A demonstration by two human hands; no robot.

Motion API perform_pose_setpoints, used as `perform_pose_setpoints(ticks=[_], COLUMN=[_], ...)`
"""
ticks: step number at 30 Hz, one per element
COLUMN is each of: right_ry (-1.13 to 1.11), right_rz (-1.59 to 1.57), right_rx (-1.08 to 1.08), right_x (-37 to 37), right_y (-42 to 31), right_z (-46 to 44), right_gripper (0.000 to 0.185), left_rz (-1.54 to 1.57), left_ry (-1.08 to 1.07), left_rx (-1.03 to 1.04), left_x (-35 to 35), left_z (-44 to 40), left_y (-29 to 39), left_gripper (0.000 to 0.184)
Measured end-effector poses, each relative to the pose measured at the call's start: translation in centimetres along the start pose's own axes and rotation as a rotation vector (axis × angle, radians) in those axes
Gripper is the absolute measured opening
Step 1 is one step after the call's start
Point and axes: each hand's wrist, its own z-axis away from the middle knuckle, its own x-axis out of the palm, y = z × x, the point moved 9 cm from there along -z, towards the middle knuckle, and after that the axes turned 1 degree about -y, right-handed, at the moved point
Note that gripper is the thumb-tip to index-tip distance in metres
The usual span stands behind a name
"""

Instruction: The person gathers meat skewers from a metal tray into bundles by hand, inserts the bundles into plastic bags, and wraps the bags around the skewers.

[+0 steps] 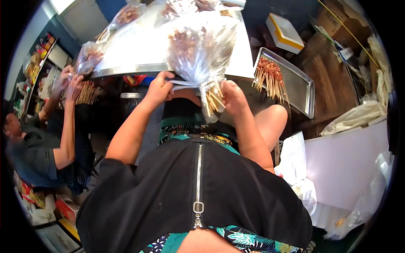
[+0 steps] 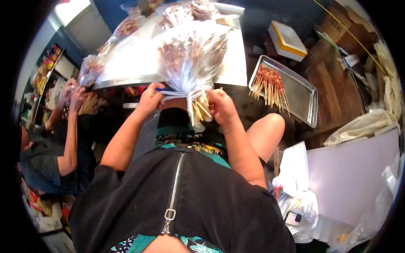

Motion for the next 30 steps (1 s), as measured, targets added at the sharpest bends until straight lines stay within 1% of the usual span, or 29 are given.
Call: perform_pose_setpoints(ticks=[1, 2, 4, 5, 6, 7, 8, 10, 11, 12, 13, 14, 15, 16, 17, 18, 20, 21, 22, 23, 24, 25, 26, 28, 30], right_ry=[0.120, 0.101, 0.033, 0.022, 0.006, -0.071, -0.083, -0.097, -0.084, -0.071, -0.172, -0.166, -0.151, -0.137, -0.167, -0.162, -0.049, -0.045, -0.040, -0.094, -0.147, -0.030, -0.066, -0.049, -0.069], right_rz=[0.202, 0.362, 0.521, 0.581, 0.643, 0.687, 0.756, 0.753, 0.773, 0.790, 0.772, 0.766, 0.863, 0.964, 0.984, 0.982, 1.046, 1.060, 1.058, 1.121, 1.159, 1.043, 0.818, 0.880, 0.808], right_rx=[-0.013, -0.038, 0.011, 0.040, 0.071, 0.103, 0.150, 0.173, 0.149, 0.131, 0.006, 0.007, 0.092, 0.172, 0.110, 0.105, 0.132, 0.084, 0.080, -0.306, -0.697, -0.500, 0.065, 0.087, -0.059], right_x=[0.6, 1.8, 5.1, 6.1, 7.0, 8.7, 8.5, 9.2, 9.4, 9.4, 9.7, 8.8, 8.5, 8.2, 8.5, 8.4, 7.1, 7.5, 7.1, 8.4, 10.9, 9.6, 7.2, 7.7, 8.1], right_y=[-0.8, -1.8, -3.2, -3.0, -2.8, -2.4, -0.8, 0.6, 0.4, 0.3, 0.2, 0.6, 1.1, 1.3, 0.4, 0.8, 1.9, 1.5, 2.1, 0.3, -1.9, -1.3, 1.7, 0.7, -0.1], right_z=[0.7, 0.9, 1.7, 1.6, 1.5, 1.7, 0.7, -0.1, -0.3, -0.3, -0.9, -1.3, -1.0, -0.8, 0.2, 0.0, -0.8, -0.6, -0.7, -0.7, 1.1, 0.8, -0.1, 0.9, 1.2], right_gripper=[0.028, 0.024, 0.022, 0.024, 0.028, 0.027, 0.030, 0.027, 0.022, 0.018, 0.013, 0.013, 0.016, 0.018, 0.021, 0.021, 0.023, 0.025, 0.025, 0.026, 0.028, 0.034, 0.042, 0.046, 0.048], left_rz=[0.089, 0.178, 0.162, 0.144, 0.041, -0.169, -0.379, -0.739, -0.881, -0.901, -0.866, -0.832, -0.832, -0.861, -0.888, -0.890, -0.941, -0.980, -0.982, -0.964, -0.944, -0.850, -0.619, -0.216, -0.041], left_ry=[0.005, 0.002, -0.047, -0.055, -0.082, -0.057, -0.027, -0.006, -0.037, -0.063, -0.108, -0.157, -0.170, -0.189, -0.204, -0.208, -0.322, -0.376, -0.379, -0.401, -0.422, -0.402, -0.288, 0.013, -0.064], left_rx=[-0.021, -0.046, 0.040, 0.102, 0.186, 0.316, 0.448, 0.554, 0.651, 0.753, 0.784, 0.810, 0.808, 0.687, 0.568, 0.574, 0.617, 0.599, 0.604, 0.720, 0.834, 0.688, 0.592, 0.391, 0.080], left_x=[-0.3, -0.5, -1.7, -1.7, -1.3, -0.8, 0.4, 3.5, 5.7, 7.5, 8.2, 8.6, 8.9, 8.7, 8.6, 8.7, 9.6, 9.9, 10.0, 10.4, 10.7, 9.7, 7.6, 1.4, -1.9], left_z=[0.1, -0.1, -0.5, -0.4, -0.6, -0.4, -0.1, 0.8, 1.0, 2.4, 2.9, 3.6, 4.3, 4.1, 3.7, 3.8, 4.4, 5.0, 5.1, 5.7, 6.4, 5.6, 4.9, 3.6, 1.8], left_y=[0.2, 0.6, 4.4, 7.2, 9.9, 12.4, 14.6, 16.7, 16.2, 16.7, 17.0, 17.2, 17.6, 17.6, 17.3, 17.3, 16.9, 17.6, 17.5, 18.1, 18.6, 18.3, 17.7, 15.1, 7.2], left_gripper=[0.020, 0.019, 0.020, 0.018, 0.019, 0.020, 0.020, 0.018, 0.019, 0.019, 0.020, 0.020, 0.020, 0.022, 0.023, 0.023, 0.026, 0.027, 0.027, 0.029, 0.031, 0.030, 0.020, 0.020, 0.031])
